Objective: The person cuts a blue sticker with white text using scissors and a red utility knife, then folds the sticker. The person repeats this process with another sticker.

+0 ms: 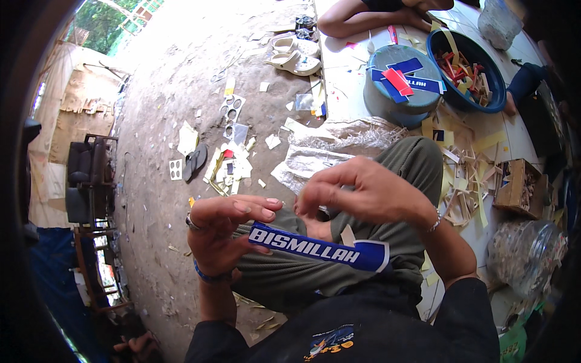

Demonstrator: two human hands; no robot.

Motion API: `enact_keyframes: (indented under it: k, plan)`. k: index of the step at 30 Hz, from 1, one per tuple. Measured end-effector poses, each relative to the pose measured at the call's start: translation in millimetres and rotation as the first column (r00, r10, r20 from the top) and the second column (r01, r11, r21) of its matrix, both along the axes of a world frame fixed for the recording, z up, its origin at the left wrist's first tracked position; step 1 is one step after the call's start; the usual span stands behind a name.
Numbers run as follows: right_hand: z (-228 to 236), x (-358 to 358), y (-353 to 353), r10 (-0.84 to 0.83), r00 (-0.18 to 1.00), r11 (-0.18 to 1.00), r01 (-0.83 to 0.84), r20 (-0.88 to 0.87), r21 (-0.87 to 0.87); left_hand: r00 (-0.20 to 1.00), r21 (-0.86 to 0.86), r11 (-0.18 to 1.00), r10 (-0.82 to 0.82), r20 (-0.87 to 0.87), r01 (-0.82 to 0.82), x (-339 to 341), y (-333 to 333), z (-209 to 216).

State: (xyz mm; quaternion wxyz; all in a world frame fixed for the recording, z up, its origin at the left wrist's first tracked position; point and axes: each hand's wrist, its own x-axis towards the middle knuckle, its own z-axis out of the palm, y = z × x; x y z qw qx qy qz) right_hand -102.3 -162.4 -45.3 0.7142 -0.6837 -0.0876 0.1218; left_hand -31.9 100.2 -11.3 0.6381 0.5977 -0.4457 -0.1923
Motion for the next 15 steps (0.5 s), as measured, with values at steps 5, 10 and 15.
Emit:
enact_keyframes:
  k: [5,10,15]
  plan:
    - [34.3,-2.7,25.7,0.126,0.992,0.990,-0.125,0.010,-0.071,0.998,0.079,0.996,0.033,0.048,-0.037,-3.0,-0.4,2.4]
    - [18.6,-5.8,48.1,0.152,0.961,0.967,-0.096,-0.231,0.238,0.999,0.124,0.992,0.031,0.010,-0.032,-1.6,3.0,3.1]
    - [10.6,-12.5,52.4,0.173,0.945,0.955,-0.092,-0.278,0.282,0.998,0.254,0.967,0.026,-0.063,-0.009,-3.1,6.8,4.8]
